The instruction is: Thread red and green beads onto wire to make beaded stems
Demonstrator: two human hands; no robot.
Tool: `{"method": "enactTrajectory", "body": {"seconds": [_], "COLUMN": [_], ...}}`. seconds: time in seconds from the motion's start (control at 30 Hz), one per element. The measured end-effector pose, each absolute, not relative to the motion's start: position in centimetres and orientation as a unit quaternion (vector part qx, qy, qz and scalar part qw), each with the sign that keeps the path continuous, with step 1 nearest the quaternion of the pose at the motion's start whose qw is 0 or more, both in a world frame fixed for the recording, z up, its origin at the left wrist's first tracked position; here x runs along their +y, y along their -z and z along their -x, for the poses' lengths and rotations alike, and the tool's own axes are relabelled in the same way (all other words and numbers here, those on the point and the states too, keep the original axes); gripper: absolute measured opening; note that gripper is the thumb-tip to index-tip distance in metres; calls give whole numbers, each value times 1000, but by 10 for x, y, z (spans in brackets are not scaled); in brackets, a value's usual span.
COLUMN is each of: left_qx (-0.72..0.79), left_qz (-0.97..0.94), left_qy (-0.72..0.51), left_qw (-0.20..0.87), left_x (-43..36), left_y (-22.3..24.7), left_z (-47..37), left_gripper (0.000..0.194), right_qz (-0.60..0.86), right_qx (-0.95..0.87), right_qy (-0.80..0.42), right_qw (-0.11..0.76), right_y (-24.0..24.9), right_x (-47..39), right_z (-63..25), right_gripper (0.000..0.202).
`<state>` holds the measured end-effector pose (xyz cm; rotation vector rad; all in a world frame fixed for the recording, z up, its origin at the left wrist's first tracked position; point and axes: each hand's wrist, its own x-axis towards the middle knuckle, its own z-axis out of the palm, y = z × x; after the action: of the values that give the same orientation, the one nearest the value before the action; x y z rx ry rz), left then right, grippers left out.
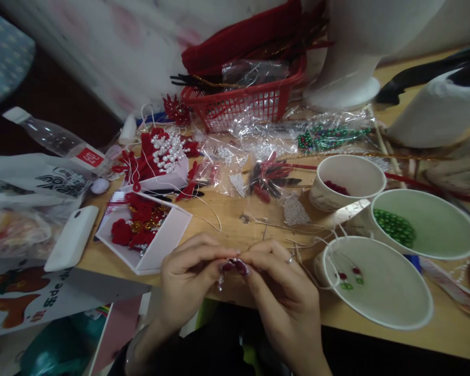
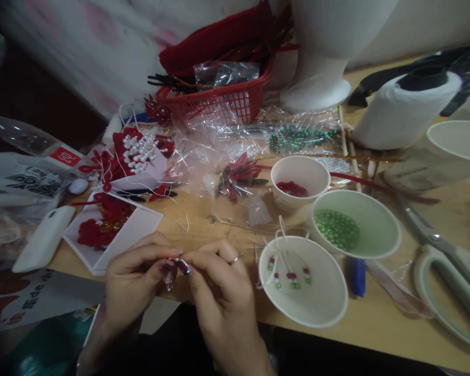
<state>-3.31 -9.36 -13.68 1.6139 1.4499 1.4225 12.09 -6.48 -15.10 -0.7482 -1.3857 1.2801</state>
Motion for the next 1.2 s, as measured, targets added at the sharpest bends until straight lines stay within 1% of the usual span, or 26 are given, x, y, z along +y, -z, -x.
{"method": "enactTrajectory", "body": {"seconds": [0.47, 0.53, 0.67, 0.87, 1.1, 1.2], "left_qx": [540, 544, 544, 529, 511, 512], "left_qz": [-618, -631, -672, -703, -723, -729], "left_qy": [-523, -513, -487, -474, -465, -453], "left_qw": [230, 208, 124, 29, -15, -22], "left_x": [-91, -91, -90, -88, -92, -91], "left_y": [136, 136, 137, 137, 141, 138], "left_z": [29, 29, 28, 24, 29, 29], "left_gripper": [8, 8, 11, 15, 22, 21], "right_qz": [311, 314, 331, 363, 334, 341], "right_qx": [-584, -584, -577, -571, -558, -541], "right_qy": [-534, -532, -523, -486, -535, -543], "right_qw": [527, 527, 532, 553, 539, 544], "right_y": [153, 152, 151, 153, 150, 151], "right_x": [-64, -64, -65, -68, -67, -66], "right_z": [-121, -120, -119, -115, -116, -114], "right_gripper": [31, 30, 26, 27, 23, 20]}}
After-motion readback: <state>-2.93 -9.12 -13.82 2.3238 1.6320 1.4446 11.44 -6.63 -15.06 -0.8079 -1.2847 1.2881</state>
